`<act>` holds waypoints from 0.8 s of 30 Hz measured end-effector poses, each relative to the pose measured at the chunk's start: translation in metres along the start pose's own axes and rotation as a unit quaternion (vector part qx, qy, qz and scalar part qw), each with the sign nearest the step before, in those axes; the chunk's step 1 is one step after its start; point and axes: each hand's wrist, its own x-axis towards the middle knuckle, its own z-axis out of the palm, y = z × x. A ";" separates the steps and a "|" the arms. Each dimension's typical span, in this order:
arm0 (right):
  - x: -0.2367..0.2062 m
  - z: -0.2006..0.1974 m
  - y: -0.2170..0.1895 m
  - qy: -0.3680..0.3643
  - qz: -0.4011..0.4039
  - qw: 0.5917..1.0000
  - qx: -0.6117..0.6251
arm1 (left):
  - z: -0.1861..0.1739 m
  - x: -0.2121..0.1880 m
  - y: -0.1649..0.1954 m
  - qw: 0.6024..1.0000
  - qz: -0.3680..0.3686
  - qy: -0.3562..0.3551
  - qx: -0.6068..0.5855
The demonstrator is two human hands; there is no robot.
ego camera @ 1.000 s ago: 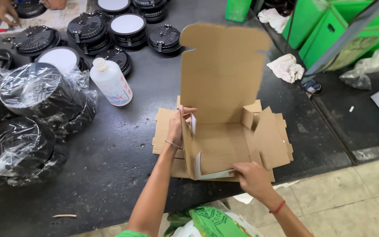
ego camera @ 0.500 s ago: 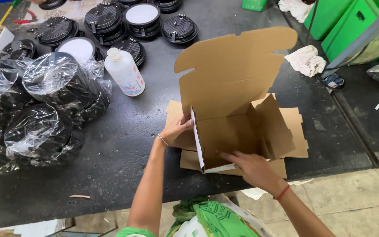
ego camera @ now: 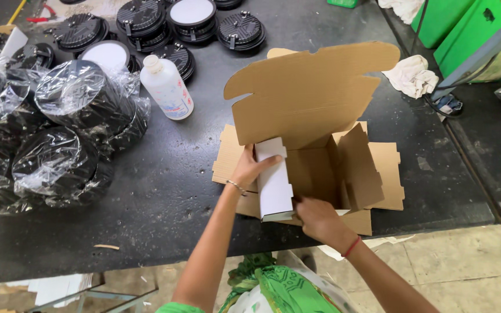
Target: The person folds flat cardboard boxes into white rectangular boxes, places a plastic-wrapped black circular object inside each, closes the lids, and stacks the finished boxes on the table. The process repeats multiple times.
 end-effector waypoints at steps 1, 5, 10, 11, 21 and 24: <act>-0.004 -0.002 0.000 0.076 -0.004 0.997 0.023 | 0.006 -0.002 0.002 1.000 0.018 0.018 0.008; -0.015 -0.014 -0.003 0.046 0.124 0.988 0.076 | 0.024 -0.006 0.008 0.983 -0.046 0.074 0.161; -0.015 -0.020 -0.004 0.019 0.099 0.994 0.040 | 0.041 -0.011 0.017 0.899 -0.158 0.107 0.394; -0.015 -0.019 -0.004 0.021 0.093 0.995 0.031 | 0.044 -0.013 0.017 0.889 -0.179 0.110 0.406; -0.017 -0.018 0.000 0.031 0.049 0.998 0.034 | 0.053 -0.005 -0.003 0.778 -0.169 0.120 0.593; -0.013 -0.023 -0.003 -0.014 0.079 0.995 0.059 | 0.054 -0.005 -0.001 0.760 -0.186 0.120 0.611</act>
